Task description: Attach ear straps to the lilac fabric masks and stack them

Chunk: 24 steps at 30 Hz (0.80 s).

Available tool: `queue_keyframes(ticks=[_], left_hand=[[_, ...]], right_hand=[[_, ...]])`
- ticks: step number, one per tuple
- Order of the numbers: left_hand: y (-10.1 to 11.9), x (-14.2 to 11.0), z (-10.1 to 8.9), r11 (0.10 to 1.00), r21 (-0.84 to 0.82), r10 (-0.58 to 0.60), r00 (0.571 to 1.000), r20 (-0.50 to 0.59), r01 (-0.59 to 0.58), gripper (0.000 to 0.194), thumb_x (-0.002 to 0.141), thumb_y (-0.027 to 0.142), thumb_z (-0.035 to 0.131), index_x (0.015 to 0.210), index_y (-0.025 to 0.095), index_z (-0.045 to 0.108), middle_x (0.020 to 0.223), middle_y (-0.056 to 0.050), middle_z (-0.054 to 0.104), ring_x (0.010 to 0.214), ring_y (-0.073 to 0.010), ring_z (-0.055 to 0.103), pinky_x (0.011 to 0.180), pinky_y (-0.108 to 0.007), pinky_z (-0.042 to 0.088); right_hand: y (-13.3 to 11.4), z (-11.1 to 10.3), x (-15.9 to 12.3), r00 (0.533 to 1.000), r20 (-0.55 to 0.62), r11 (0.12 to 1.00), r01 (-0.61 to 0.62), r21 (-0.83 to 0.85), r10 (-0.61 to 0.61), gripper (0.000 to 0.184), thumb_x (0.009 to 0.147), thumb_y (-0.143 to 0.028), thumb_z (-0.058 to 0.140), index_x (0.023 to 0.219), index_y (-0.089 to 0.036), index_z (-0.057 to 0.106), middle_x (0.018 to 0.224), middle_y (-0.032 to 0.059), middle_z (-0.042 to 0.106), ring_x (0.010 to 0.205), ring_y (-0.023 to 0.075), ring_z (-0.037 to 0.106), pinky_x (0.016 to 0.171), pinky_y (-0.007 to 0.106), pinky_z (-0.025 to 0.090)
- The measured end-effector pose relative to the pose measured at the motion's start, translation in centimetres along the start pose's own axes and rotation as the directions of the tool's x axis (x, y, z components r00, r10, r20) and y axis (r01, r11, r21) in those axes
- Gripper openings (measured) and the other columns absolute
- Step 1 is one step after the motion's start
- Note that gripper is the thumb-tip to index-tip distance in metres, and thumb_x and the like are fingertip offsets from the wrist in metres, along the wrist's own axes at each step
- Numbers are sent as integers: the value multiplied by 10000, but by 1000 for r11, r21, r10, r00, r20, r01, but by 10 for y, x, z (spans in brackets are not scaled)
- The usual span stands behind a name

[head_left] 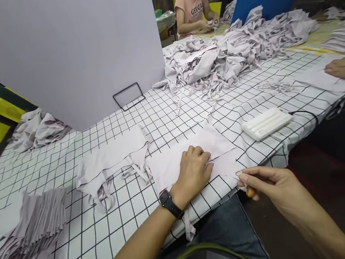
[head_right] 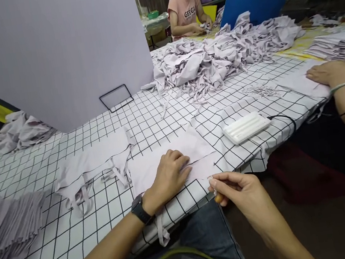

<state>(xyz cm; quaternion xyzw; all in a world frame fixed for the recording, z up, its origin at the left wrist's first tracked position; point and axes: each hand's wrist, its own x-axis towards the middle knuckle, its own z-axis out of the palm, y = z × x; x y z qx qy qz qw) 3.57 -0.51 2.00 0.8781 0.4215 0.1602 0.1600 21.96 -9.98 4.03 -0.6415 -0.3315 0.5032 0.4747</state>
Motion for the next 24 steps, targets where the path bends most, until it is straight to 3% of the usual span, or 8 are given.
queue_keyframes(ticks=[4, 11, 14, 18, 24], left_hand=[[1, 13, 5, 999, 42, -6, 1000, 15, 5, 201, 991, 194, 542, 920, 154, 725, 990, -96, 675, 931, -248, 578, 800, -412, 498], [-9, 15, 14, 983, -178, -69, 993, -99, 51, 110, 933, 155, 643, 877, 167, 737, 898, -52, 708, 861, -208, 608, 812, -386, 489], [-9, 15, 16, 987, -158, -6, 986, -166, -20, 135, 935, 146, 632, 826, 170, 709, 855, -40, 706, 839, -199, 603, 789, -380, 462], [-7, 15, 22, 988, -62, 126, 962, -242, -145, 208, 939, 121, 594, 742, 157, 651, 800, -37, 676, 806, -191, 572, 753, -367, 427], [-6, 16, 28, 977, 18, 208, 942, -263, -211, 222, 962, 142, 571, 744, 147, 612, 789, -34, 651, 801, -184, 543, 763, -355, 412]], right_hand=[[-6, 10, 11, 996, -30, 990, -86, 111, 90, 455, 502, -539, 951, 677, -146, 806, 658, 92, 714, 505, 130, 559, 436, 242, 467], [-1, 28, 34, 992, -27, 976, -113, 189, 120, 410, 517, -503, 942, 590, -154, 739, 584, 51, 643, 458, 84, 430, 404, 229, 360], [3, 34, 43, 992, -42, 973, -105, 207, 116, 411, 556, -494, 927, 556, -153, 698, 533, 21, 586, 434, 64, 369, 386, 215, 296], [3, 39, 52, 993, -49, 969, -90, 230, 104, 391, 597, -454, 912, 540, -149, 675, 464, -17, 500, 435, 66, 364, 401, 208, 298], [2, 43, 57, 988, -51, 961, -126, 248, 143, 324, 586, -375, 902, 548, -153, 670, 455, -36, 481, 429, 58, 364, 409, 197, 283]])
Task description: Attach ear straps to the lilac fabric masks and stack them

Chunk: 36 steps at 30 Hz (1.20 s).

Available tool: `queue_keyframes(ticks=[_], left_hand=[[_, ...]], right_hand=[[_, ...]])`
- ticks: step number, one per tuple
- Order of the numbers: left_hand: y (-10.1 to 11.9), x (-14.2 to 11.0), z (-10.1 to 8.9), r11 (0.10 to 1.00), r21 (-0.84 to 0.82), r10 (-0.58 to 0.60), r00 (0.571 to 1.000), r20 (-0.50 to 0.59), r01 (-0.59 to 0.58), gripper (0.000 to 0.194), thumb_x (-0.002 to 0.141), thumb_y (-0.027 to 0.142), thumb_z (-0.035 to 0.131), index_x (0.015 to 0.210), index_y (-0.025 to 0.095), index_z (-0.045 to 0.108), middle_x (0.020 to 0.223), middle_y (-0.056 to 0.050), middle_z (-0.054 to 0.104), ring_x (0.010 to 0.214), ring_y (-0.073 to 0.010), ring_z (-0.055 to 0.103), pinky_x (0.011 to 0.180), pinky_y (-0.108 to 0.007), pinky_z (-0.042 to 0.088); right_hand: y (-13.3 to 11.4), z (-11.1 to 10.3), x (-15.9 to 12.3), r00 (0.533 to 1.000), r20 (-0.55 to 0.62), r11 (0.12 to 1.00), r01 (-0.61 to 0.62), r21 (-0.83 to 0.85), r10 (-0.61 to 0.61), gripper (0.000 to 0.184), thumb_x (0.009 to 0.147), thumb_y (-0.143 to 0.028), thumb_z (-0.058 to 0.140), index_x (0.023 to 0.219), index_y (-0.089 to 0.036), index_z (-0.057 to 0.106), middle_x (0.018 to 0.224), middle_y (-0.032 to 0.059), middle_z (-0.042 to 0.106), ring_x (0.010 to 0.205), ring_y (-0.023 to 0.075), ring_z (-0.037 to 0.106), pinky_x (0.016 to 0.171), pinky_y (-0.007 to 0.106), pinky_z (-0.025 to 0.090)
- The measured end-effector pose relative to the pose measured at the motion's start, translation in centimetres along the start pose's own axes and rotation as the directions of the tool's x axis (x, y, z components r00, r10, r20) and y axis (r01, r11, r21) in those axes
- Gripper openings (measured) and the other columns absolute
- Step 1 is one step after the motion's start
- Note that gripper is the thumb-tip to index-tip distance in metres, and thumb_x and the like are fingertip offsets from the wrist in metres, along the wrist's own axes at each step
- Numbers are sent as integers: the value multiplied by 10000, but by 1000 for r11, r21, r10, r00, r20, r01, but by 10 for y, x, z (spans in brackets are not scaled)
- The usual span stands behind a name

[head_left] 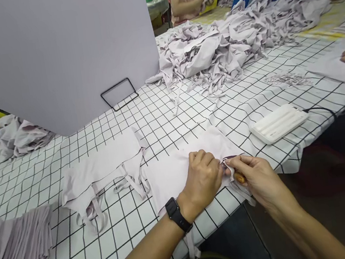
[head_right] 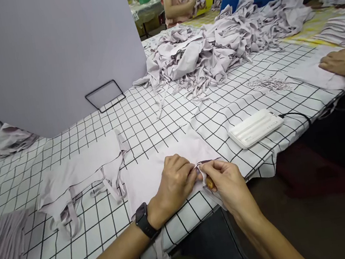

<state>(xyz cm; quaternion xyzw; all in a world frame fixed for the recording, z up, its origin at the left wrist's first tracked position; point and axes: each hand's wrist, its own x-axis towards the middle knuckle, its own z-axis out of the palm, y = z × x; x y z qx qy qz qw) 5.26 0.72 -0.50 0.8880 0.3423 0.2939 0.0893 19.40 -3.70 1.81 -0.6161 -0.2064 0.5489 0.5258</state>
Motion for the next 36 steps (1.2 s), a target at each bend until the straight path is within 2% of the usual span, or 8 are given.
queue_keyframes(ticks=[9, 17, 21, 23, 25, 28, 31, 36], left_hand=[[3, 3, 1, 962, 226, 151, 988, 32, -155, 303, 959, 49, 479, 684, 152, 554, 712, -40, 552, 747, -195, 487, 755, -343, 397], [0, 5, 2, 946, 236, 175, 962, 212, -224, 299, 990, 49, 438, 741, 136, 579, 770, -63, 586, 819, -218, 530, 793, -356, 393], [1, 3, -16, 983, 126, 91, 946, 312, -136, 198, 995, 101, 477, 881, 126, 638, 938, -80, 654, 955, -229, 565, 905, -406, 391], [1, -5, -32, 998, 36, 40, 948, 316, -54, 159, 977, 154, 536, 1098, 143, 638, 1116, -88, 666, 1057, -243, 566, 944, -444, 382], [0, -18, -48, 999, -32, -32, 964, 264, 42, 285, 958, 175, 570, 1242, 170, 594, 1219, -82, 653, 1115, -247, 559, 954, -456, 386], [-4, -48, -69, 977, -94, -176, 973, 147, 191, 212, 956, 147, 552, 1150, 162, 635, 1114, -73, 677, 1056, -229, 575, 912, -407, 440], [-5, -80, -81, 948, -164, -264, 961, 79, 274, 120, 933, 112, 555, 975, 168, 653, 967, -62, 672, 952, -211, 581, 840, -345, 478], [8, -120, -91, 936, -179, -292, 953, 87, 303, 106, 887, 97, 563, 824, 178, 591, 823, -41, 618, 830, -195, 561, 753, -314, 459]], right_hand=[[-1, -1, 0, 998, 41, 998, -35, -54, 37, 336, 589, -369, 858, 534, -163, 598, 514, -24, 526, 428, 36, 311, 399, 183, 220], [-12, -10, 7, 966, 246, 919, 23, -393, 81, 446, 641, -567, 772, 500, -209, 547, 406, -66, 379, 352, 56, 247, 357, 218, 195], [-7, -29, -15, 974, 156, 704, 227, -673, -165, 430, 741, -623, 689, 656, -202, 678, 574, 32, 629, 472, 148, 518, 464, 266, 376], [4, -42, -34, 921, 58, 530, 272, -804, -385, 395, 783, -603, 678, 768, -212, 731, 666, 49, 696, 583, 197, 612, 564, 293, 439], [21, -51, -54, 889, 53, 462, 287, -839, -455, 378, 796, -596, 680, 802, -226, 755, 694, 46, 723, 613, 213, 639, 591, 297, 460], [54, -45, -77, 935, 304, 588, 351, -729, -181, 366, 789, -578, 682, 753, -231, 790, 738, 47, 772, 631, 224, 681, 583, 282, 503], [81, -17, -92, 878, 478, 725, 350, -593, -32, 354, 804, -533, 661, 826, -221, 827, 810, 60, 799, 721, 249, 719, 646, 294, 540], [90, 30, -106, 936, 319, 787, 307, -536, -147, 381, 735, -568, 721, 647, -200, 754, 513, 16, 634, 513, 179, 572, 540, 273, 446]])
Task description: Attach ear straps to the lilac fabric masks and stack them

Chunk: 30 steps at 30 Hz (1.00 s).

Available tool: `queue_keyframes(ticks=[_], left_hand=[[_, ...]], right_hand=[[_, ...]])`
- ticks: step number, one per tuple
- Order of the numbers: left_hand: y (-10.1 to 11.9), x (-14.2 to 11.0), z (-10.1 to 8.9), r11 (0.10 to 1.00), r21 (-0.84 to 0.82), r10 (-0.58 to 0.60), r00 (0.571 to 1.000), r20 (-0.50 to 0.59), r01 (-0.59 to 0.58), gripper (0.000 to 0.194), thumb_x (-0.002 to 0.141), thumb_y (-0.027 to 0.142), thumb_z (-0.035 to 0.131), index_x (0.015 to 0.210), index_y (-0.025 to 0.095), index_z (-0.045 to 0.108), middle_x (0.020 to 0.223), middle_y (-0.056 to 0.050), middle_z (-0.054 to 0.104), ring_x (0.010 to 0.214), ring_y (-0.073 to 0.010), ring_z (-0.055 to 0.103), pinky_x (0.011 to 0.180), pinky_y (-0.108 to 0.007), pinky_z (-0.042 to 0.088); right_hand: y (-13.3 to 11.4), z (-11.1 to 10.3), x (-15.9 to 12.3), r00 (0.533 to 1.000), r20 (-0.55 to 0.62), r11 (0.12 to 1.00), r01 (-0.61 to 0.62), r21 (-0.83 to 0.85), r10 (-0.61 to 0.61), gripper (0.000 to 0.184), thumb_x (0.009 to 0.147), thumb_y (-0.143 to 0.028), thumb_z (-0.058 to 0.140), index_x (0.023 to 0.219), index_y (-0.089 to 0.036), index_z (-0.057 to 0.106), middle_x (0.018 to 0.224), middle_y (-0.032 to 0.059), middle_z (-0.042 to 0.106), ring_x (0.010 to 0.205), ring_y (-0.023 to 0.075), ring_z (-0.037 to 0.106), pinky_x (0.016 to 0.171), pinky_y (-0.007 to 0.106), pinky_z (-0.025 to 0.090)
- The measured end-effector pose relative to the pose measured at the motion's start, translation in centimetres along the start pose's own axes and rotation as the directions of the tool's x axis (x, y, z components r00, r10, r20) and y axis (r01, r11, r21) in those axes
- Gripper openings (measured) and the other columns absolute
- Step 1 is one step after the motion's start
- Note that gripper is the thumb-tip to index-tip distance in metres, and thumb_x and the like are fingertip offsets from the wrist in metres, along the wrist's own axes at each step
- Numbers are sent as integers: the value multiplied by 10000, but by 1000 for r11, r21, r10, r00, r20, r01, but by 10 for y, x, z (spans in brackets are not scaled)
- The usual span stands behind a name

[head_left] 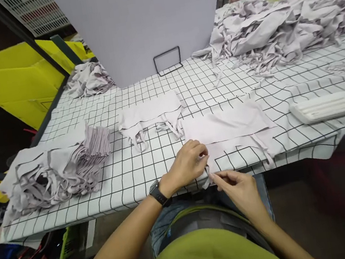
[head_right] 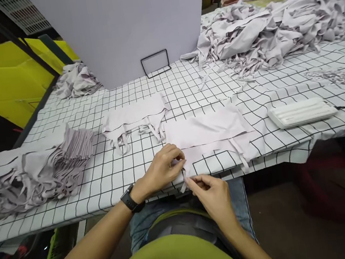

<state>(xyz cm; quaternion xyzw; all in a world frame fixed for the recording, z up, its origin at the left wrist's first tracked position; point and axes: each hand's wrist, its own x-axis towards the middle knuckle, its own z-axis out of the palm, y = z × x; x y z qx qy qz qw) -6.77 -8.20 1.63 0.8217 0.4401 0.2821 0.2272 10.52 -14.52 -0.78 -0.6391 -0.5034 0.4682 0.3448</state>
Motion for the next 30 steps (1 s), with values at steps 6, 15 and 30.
queue_keyframes(ticks=[6, 15, 30], left_hand=[[28, -50, 2, 997, 65, -44, 999, -25, 45, 118, 863, 110, 530, 925, 192, 589, 887, -42, 632, 887, -210, 562, 808, -344, 455], [23, -58, 13, 956, 293, -6, 1000, -3, 7, 417, 825, -6, 473, 1164, 189, 619, 1093, -87, 611, 1009, -243, 514, 844, -370, 430], [22, -51, 16, 930, 357, 36, 988, 152, -89, 399, 861, 16, 493, 1197, 175, 638, 1198, -96, 608, 1089, -244, 515, 903, -399, 390]], right_hand=[[-13, -3, 1, 982, 184, 995, -61, 83, 45, 499, 685, -647, 765, 536, -192, 624, 510, 12, 577, 481, 123, 448, 487, 251, 349], [11, -12, -9, 949, 311, 992, -86, 89, 55, 446, 707, -587, 780, 564, -189, 636, 548, -14, 534, 523, 119, 422, 478, 235, 323], [36, 6, -4, 993, 116, 996, 4, 88, -14, 508, 681, -646, 786, 836, -170, 699, 593, -8, 593, 592, 165, 499, 594, 288, 411]])
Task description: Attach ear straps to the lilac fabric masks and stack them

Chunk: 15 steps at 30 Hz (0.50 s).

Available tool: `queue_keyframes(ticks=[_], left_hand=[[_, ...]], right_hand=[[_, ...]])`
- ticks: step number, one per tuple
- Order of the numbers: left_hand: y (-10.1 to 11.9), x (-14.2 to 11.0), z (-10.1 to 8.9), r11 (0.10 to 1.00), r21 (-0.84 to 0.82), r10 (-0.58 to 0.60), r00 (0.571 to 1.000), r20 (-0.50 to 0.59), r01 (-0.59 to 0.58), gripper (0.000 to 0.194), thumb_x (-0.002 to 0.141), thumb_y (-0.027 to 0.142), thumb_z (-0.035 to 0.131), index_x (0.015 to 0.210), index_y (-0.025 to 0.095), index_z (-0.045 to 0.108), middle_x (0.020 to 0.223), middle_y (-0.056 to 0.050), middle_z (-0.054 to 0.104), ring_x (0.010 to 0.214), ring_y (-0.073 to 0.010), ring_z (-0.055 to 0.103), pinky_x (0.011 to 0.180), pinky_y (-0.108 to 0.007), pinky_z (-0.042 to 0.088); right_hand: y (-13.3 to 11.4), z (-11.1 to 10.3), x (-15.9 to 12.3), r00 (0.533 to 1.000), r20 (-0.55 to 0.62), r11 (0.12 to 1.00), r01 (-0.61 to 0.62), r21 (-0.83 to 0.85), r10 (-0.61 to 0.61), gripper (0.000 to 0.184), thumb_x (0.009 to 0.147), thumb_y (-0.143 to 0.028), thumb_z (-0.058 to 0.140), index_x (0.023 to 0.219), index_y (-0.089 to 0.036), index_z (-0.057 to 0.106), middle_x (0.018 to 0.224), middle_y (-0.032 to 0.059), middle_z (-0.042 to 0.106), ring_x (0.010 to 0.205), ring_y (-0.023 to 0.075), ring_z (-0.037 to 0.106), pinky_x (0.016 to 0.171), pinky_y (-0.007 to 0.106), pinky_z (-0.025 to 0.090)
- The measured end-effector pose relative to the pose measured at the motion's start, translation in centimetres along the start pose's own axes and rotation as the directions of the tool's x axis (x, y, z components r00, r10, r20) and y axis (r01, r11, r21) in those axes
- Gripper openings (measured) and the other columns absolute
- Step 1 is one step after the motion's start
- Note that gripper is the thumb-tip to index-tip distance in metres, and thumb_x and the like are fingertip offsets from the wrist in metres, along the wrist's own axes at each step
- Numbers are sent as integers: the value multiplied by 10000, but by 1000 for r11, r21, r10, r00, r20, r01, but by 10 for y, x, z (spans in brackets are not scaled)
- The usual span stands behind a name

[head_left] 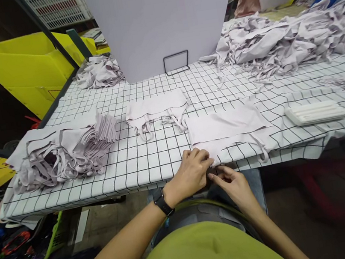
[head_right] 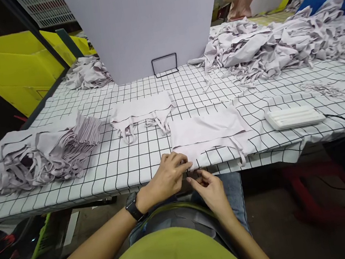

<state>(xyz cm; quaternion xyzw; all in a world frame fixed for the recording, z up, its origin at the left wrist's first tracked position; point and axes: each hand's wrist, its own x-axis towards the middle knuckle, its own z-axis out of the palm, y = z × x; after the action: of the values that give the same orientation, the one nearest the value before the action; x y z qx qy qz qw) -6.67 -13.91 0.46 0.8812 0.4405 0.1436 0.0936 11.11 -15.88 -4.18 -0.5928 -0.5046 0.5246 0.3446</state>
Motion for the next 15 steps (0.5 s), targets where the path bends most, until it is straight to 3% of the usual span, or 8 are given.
queue_keyframes(ticks=[3, 5, 9, 15], left_hand=[[1, -1, -1, 997, 81, 15, 1000, 26, -17, 416, 861, 27, 507, 1236, 181, 598, 1204, -98, 606, 1090, -254, 512, 895, -423, 368], [2, -2, -2, 993, 112, 24, 999, 32, -27, 432, 858, 22, 499, 1252, 181, 581, 1199, -98, 609, 1080, -255, 512, 883, -427, 357], [3, -2, -2, 990, 139, 27, 999, 36, -32, 437, 859, 12, 472, 1254, 169, 574, 1205, -109, 618, 1091, -262, 507, 893, -442, 330], [6, -1, -4, 985, 168, 16, 999, 36, -21, 442, 847, -7, 479, 1244, 160, 578, 1212, -120, 616, 1121, -279, 509, 919, -468, 321]], right_hand=[[-2, -1, -1, 997, 60, 998, 51, -28, -49, 526, 692, -706, 734, 720, -180, 726, 647, 25, 623, 649, 200, 554, 643, 317, 456], [-5, -8, -9, 994, 69, 995, 83, -58, -79, 510, 708, -702, 730, 674, -194, 745, 761, 65, 671, 768, 242, 609, 756, 350, 483], [-11, -39, -40, 982, 169, 987, 110, -121, -89, 468, 805, -665, 685, 706, -217, 778, 1026, 116, 716, 998, 301, 650, 933, 374, 471], [-20, -83, -88, 964, 265, 977, 24, -211, 34, 481, 911, -634, 587, 758, -221, 780, 852, 93, 717, 845, 262, 659, 755, 299, 504]])
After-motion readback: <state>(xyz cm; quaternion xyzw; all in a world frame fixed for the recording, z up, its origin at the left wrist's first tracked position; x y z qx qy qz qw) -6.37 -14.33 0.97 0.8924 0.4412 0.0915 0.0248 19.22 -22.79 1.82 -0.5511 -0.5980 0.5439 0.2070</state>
